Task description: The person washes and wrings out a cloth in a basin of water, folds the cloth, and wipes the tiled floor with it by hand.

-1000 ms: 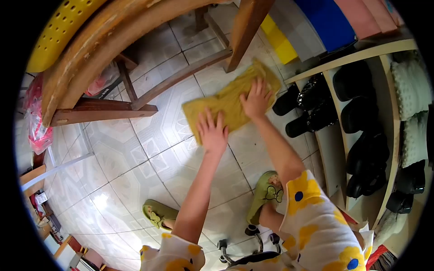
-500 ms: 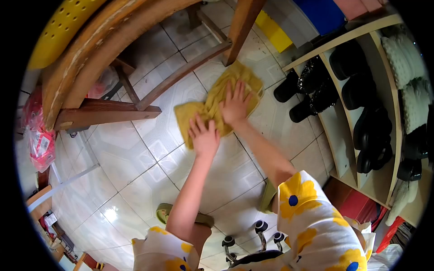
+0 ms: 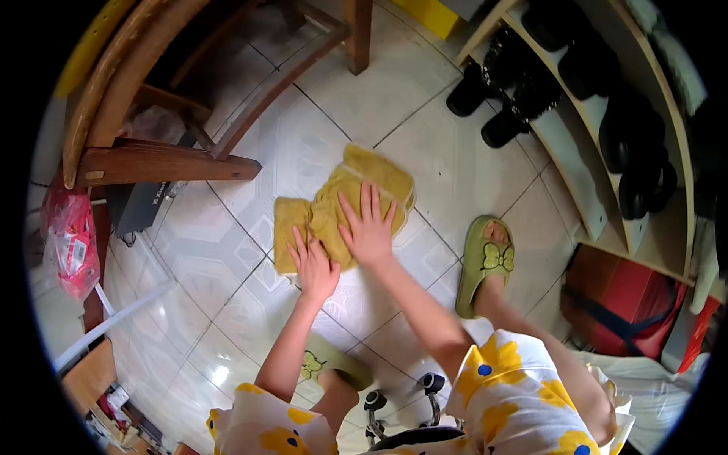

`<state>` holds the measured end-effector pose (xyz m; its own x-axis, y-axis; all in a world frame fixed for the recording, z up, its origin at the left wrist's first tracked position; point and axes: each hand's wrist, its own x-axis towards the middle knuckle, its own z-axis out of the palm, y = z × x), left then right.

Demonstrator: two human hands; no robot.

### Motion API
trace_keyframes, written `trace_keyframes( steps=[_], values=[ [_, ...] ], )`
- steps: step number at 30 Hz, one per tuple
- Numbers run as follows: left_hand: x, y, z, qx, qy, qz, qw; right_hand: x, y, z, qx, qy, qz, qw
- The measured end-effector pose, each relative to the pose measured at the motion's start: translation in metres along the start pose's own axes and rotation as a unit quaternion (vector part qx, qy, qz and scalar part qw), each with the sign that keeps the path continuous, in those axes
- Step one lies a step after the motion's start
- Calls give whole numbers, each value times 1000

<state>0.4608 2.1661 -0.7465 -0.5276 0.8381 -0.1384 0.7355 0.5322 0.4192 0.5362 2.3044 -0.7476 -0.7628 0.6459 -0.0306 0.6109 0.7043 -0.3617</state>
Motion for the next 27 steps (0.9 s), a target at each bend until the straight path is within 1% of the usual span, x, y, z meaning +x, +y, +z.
trace_keyframes(
  steps=[3,6,8,9,11,12,13,16,17,19,20,22,23,26,27],
  values=[
    [43,17,1,-63,9,-22,998,49,28,-11,-8,10,-24,1000],
    [89,31,2,-9,-30,-34,999,85,44,-17,-36,-16,-28,999],
    [101,36,3,27,-47,-38,998,81,38,-10,-75,-15,7,997],
    [102,36,-1,60,-87,-47,993,81,34,-5,-95,-9,24,995],
    [95,39,-15,117,-160,-40,979,68,18,1,-99,-49,82,991],
    [91,40,-21,147,-196,-35,969,58,12,1,-99,-67,113,986],
    [84,40,-22,210,-235,-34,948,45,8,0,-94,-78,120,985],
    [47,34,-32,268,-292,-9,918,-6,-12,-6,-92,-127,139,978],
    [37,31,-38,267,-304,-1,914,-17,-21,-10,-95,-145,147,974],
    [24,22,-42,273,-329,23,904,-19,-31,-19,-133,-187,136,964],
    [22,17,-39,256,-310,20,916,-22,-31,-20,-147,-215,138,956],
    [24,19,-36,222,-280,19,934,-13,-25,-21,-168,-195,131,957],
    [25,18,-32,220,-284,21,933,-13,-19,-17,-175,-192,128,957],
    [35,15,-13,106,-212,-1,971,-1,2,-22,-146,-117,104,977],
    [43,28,-15,74,-213,-31,974,10,15,-25,-139,-113,91,980]
  ],
)
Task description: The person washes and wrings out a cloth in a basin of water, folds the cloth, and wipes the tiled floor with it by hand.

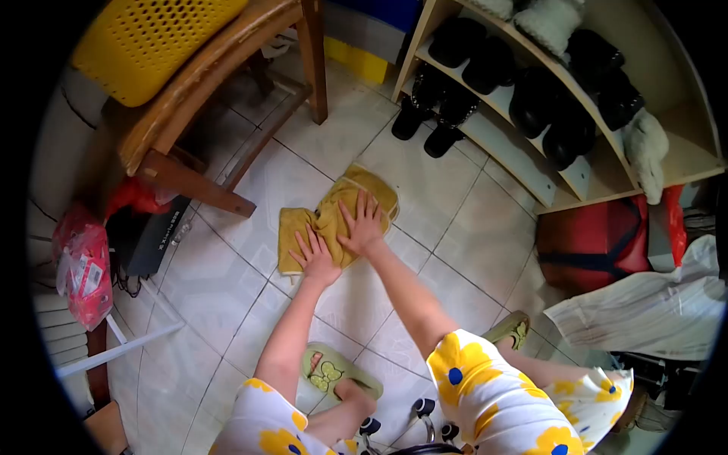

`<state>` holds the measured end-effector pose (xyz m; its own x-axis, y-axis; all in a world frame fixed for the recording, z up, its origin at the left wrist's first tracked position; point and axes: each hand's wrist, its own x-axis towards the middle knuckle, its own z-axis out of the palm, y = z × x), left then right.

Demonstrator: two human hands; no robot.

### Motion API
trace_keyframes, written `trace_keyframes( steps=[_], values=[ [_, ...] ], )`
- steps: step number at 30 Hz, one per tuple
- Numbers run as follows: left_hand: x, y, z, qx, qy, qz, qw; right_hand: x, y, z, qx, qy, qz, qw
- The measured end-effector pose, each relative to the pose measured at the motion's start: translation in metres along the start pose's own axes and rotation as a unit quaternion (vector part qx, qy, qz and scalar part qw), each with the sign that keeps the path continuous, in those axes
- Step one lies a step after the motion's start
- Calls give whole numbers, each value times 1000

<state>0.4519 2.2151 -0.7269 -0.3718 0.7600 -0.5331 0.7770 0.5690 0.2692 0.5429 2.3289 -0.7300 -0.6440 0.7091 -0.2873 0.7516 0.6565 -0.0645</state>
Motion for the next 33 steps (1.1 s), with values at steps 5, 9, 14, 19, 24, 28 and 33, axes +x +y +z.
trace_keyframes(
  steps=[5,9,14,19,24,28,33],
  values=[
    [68,65,-16,-71,61,-61,994,73,67,-27,8,28,-19,999],
    [95,93,-34,27,42,-20,999,87,85,-20,15,20,9,1000],
    [68,64,-18,151,17,90,984,27,61,9,80,80,66,991],
    [-26,39,38,265,-26,211,940,-115,25,44,155,116,142,971],
    [-73,55,50,298,-81,305,901,-216,20,72,216,106,230,943],
    [-57,65,59,253,-27,322,912,-209,35,72,207,121,239,941],
    [33,124,33,110,86,324,936,-121,113,57,157,195,264,931]
  ],
)
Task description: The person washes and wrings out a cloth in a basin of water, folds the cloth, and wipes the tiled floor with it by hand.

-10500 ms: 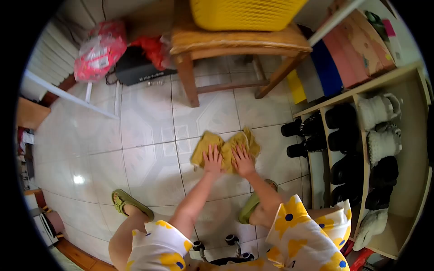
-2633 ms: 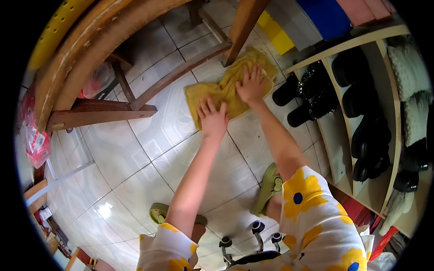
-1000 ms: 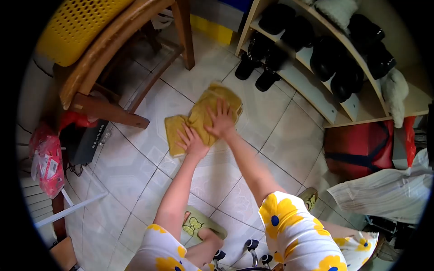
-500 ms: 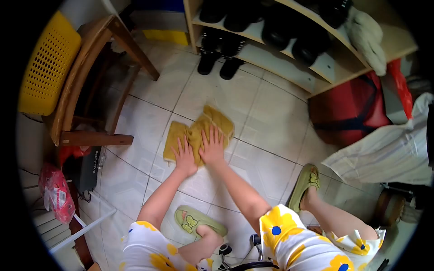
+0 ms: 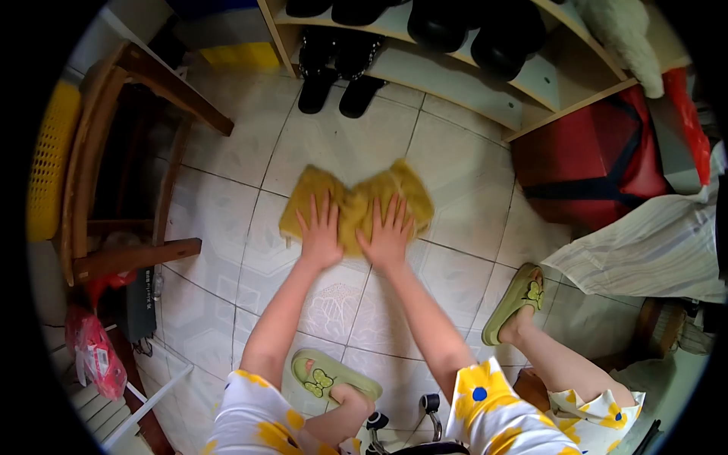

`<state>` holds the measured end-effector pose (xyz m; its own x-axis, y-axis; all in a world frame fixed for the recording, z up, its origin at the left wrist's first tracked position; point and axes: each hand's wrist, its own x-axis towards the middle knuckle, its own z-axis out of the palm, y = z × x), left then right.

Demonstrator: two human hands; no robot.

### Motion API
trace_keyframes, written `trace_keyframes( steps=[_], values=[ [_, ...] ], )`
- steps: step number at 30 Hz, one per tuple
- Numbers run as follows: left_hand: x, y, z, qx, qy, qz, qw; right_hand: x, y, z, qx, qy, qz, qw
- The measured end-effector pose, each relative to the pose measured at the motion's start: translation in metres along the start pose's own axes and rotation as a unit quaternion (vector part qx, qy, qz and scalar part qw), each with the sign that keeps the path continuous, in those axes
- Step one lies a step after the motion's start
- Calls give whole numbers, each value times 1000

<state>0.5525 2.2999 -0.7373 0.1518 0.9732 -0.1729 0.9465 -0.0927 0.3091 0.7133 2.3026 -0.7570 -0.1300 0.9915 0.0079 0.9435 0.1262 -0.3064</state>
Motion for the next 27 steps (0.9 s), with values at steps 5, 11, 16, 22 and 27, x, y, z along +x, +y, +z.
trace_keyframes(
  steps=[5,11,16,22,27],
  values=[
    [117,-12,-20,-27,51,-181,982,141,8,-3,-31,-59,48,997],
    [161,-27,-38,12,-28,-161,986,189,0,-15,-66,-150,70,984],
    [114,-6,-43,135,-144,-135,971,130,-9,-24,-111,-204,49,971],
    [-25,27,2,141,-159,-25,977,-52,-8,-20,-56,-155,74,984],
    [-117,67,12,168,-241,-14,956,-159,-8,-38,-46,-192,134,971]
  ],
)
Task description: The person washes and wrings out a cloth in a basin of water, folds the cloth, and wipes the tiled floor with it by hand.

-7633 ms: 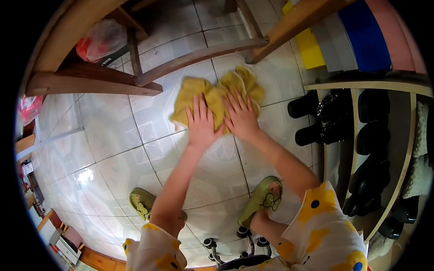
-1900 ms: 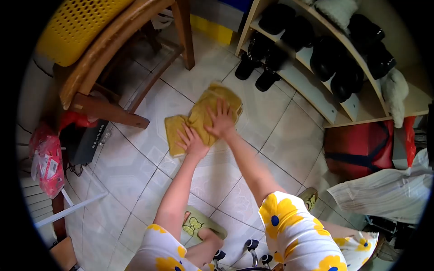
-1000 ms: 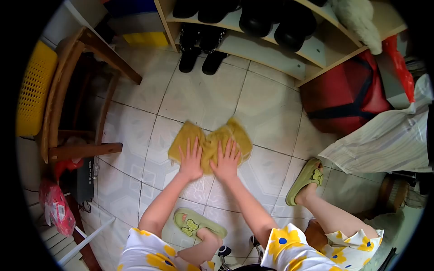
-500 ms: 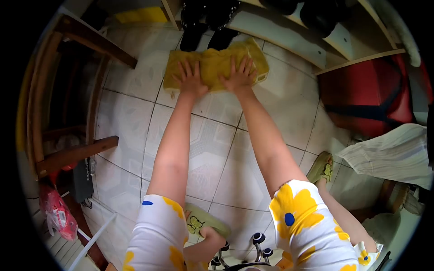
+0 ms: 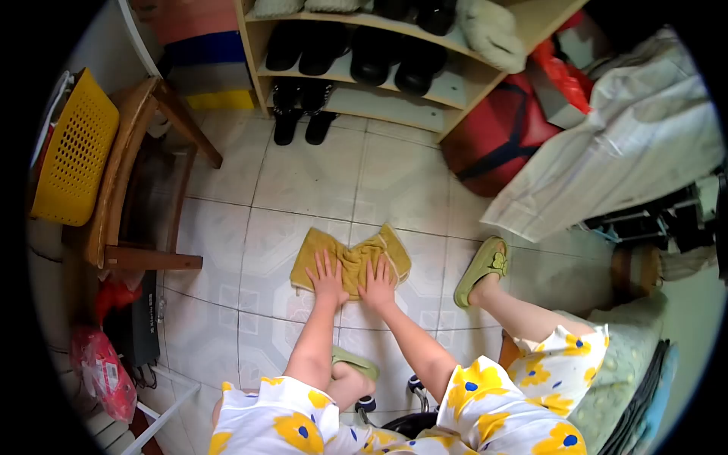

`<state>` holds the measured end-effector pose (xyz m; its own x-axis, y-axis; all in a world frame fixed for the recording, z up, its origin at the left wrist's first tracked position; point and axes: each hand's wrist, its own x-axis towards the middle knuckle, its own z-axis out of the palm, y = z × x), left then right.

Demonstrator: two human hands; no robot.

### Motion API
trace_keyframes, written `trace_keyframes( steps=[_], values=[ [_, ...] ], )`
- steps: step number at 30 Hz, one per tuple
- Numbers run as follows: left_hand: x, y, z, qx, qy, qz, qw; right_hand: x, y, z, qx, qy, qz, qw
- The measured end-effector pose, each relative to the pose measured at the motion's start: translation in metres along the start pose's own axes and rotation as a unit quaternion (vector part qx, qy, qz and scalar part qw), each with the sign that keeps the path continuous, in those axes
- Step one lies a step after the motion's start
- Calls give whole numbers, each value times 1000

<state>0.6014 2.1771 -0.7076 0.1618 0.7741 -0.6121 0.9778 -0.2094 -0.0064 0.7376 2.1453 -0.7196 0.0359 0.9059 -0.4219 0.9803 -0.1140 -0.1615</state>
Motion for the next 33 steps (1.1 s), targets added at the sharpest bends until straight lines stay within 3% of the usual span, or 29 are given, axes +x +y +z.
trace_keyframes(
  steps=[2,4,12,18,23,26,30,33],
  values=[
    [-5,8,2,-74,-36,2,997,-17,10,4,-8,-29,28,999],
    [4,6,3,-93,-52,5,994,-13,17,1,-41,0,-16,999],
    [22,27,19,-173,108,-7,979,37,35,-20,-52,9,-62,997],
    [141,64,-42,-141,221,25,965,145,94,-50,-30,128,-39,991],
    [227,75,-101,-106,317,43,942,264,129,-98,-97,177,-140,969],
    [287,74,-143,-62,293,18,954,334,136,-123,-126,177,-136,967],
    [359,64,-187,-9,303,16,953,397,134,-141,-56,220,-93,969],
    [387,65,-203,-3,303,4,953,423,133,-159,-37,198,-93,975]
  ],
)
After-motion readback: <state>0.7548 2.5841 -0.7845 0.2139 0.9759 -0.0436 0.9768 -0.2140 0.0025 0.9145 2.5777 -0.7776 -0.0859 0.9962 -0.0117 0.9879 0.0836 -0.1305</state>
